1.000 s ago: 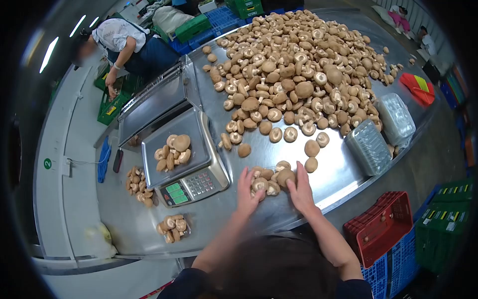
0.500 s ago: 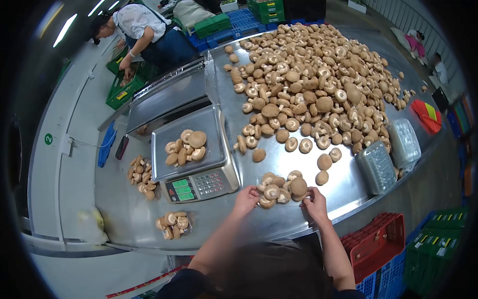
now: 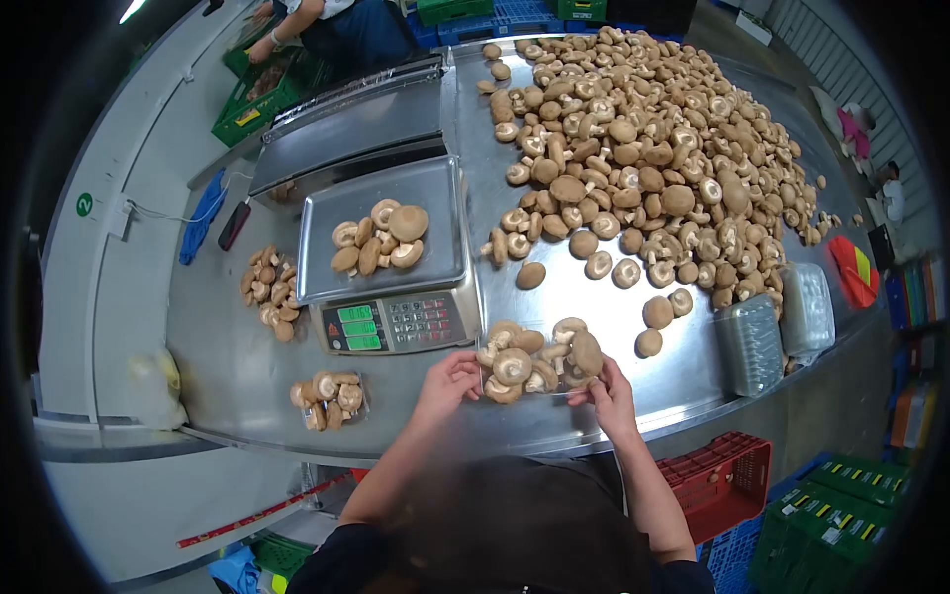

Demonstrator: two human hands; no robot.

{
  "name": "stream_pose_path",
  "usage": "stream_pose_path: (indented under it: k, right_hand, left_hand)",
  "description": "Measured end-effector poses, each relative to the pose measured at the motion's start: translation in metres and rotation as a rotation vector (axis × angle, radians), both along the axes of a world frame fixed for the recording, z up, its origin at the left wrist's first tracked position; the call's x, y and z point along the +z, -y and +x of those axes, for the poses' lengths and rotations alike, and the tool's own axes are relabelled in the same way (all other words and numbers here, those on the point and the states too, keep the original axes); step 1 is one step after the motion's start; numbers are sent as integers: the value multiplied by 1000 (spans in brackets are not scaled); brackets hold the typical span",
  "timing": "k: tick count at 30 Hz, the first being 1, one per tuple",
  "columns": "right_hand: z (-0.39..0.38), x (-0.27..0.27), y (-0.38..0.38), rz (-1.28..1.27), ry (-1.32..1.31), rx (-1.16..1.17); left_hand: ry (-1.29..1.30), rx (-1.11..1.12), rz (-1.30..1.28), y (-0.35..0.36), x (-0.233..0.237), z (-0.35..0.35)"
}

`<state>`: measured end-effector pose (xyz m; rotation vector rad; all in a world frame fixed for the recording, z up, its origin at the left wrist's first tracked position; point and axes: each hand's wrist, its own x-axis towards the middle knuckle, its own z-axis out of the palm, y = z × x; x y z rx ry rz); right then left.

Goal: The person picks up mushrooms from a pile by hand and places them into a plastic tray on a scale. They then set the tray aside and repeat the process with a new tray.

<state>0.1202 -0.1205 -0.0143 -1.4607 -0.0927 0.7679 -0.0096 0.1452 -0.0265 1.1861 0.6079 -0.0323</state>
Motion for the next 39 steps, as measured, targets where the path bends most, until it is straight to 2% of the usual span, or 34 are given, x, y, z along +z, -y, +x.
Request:
stream_pose_path:
  k: [3,4,6,8,10,11,13,15,18,21,24,27,28,30,33,34,37,39]
  right_hand:
    - [-1,10,-9,11,2,10]
    - [0,13,-12,14,-1,10]
    - [-2,20,-16,26,-6,-5]
    - [-4,30,-20,36,-3,-22]
    - [-6,32,-23,44,-10,-38]
    - [-7,33,-25,46,-12,-44]
    - [-10,36,-30,46,-10,-59]
    - [-13,39,-36,48,0,-79]
    - [-17,42,-44,41,13,-89]
    - [-19,41,-50,45,30,-94]
    - [-23,44,-53,27,28,-102]
    - [-22,47,-57,27,33,-104]
    - [-22,47,-58,30,34,-105]
    - [-23,51,-60,28,45,-110]
    - [-23,58,-65,24,40,-98]
    - [-22,60,-67,22,36,-90]
    - [-20,66,-70,-10,54,-62]
    - [-19,65,-72,-10,48,-54]
  left_hand:
    - [-7,-23,-8,-19,24,-11]
    - [-7,-32,75,-32,28,-16]
    - [50,113,312,-70,43,-22]
    - [-4,370,437,-120,57,-23]
    - [41,527,606,-181,48,-27]
    - [33,441,953,-220,24,-30]
    - [-39,340,1183,-248,20,-12]
    - [-165,328,950,-260,35,6]
    - [-291,180,700,-257,56,30]
    - [-339,84,592,-264,48,37]
    - [-309,76,586,-260,53,33]
    - [-205,280,338,-252,56,28]
    - [-225,176,355,-250,63,29]
    - [-63,116,382,-269,27,22]
    - [66,151,277,-269,19,21]
    - [57,234,144,-253,43,25]
    - [84,330,-12,-249,51,26]
    - [157,353,-35,-258,39,26]
